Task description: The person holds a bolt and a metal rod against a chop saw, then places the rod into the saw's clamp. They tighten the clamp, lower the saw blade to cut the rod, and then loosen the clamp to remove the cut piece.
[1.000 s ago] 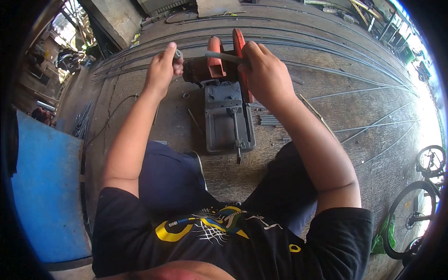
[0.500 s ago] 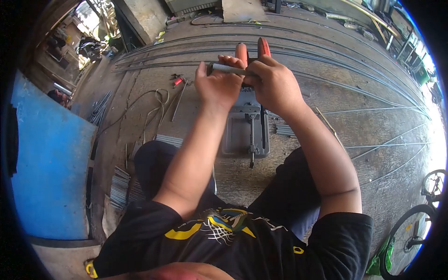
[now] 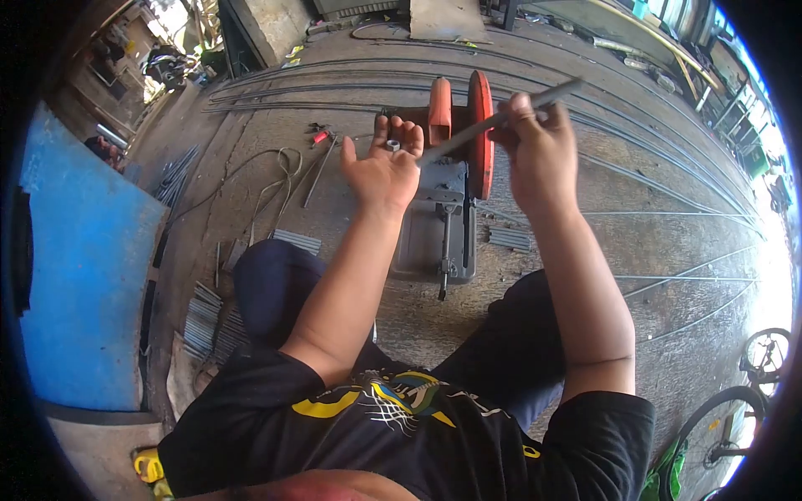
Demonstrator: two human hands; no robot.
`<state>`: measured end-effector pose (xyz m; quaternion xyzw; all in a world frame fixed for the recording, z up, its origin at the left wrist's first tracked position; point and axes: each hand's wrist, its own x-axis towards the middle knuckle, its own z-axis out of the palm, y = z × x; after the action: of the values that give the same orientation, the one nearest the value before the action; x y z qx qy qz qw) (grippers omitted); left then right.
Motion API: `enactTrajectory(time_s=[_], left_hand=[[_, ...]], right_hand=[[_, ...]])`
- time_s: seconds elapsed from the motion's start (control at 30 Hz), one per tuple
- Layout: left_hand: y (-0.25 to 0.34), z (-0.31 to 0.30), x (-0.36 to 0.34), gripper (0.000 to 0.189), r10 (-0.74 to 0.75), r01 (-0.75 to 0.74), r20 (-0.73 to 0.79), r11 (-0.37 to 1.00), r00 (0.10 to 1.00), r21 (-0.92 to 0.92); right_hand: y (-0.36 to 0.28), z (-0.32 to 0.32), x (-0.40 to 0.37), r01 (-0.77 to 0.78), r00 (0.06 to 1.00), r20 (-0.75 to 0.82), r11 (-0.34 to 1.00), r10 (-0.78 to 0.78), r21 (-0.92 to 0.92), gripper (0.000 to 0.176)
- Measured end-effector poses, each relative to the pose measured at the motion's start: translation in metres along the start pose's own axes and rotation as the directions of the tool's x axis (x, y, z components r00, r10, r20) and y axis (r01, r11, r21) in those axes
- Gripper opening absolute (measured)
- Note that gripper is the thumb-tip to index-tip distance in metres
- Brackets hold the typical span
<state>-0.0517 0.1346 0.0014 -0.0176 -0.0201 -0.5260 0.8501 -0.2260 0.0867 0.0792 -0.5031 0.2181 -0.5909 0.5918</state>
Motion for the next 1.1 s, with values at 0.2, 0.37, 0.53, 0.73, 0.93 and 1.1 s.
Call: enactTrajectory(time_s=[0.2, 0.37, 0.53, 0.73, 0.93, 1.1], left_hand=[[-0.028, -0.013, -0.007, 0.063, 0.019, -0.019, 0.055, 1.000, 0.998, 0.013], [-0.049, -0.004, -0.008, 0.040, 0.202, -0.258, 0.165, 0.834, 0.965, 0.488], [-0.027, -0.012, 0.008, 0.030, 0.364, -0.338, 0.139, 0.568, 0.921, 0.750], [0.073, -0.008, 0.015, 0.027, 0.687, -0.476, 0.165, 0.291, 0.708, 0.830], [0.170, 0.035, 0.012, 0.023, 0.644, -0.120, 0.142, -0.079, 0.751, 0.990], [0.281, 0.007, 0.062, 0.028, 0.501, 0.177, 0.054, -0.402, 0.863, 0.898]], right_hand=[[0.074, -0.003, 0.018, -0.469, 0.849, -0.016, 0.767, 0.528, 0.438, 0.025], [0.077, 0.014, 0.013, -0.492, 0.833, 0.007, 0.735, 0.554, 0.466, 0.027], [0.085, 0.038, 0.005, -0.425, 0.896, 0.020, 0.847, 0.443, 0.319, 0.029], [0.117, 0.103, -0.021, -0.660, 0.685, 0.284, 0.736, 0.671, -0.147, 0.025], [0.108, 0.168, -0.038, -0.056, 0.746, 0.525, 0.825, 0.409, -0.562, 0.032], [0.182, 0.229, -0.017, 0.497, 0.750, 0.652, 0.553, 0.115, -0.669, 0.042]])
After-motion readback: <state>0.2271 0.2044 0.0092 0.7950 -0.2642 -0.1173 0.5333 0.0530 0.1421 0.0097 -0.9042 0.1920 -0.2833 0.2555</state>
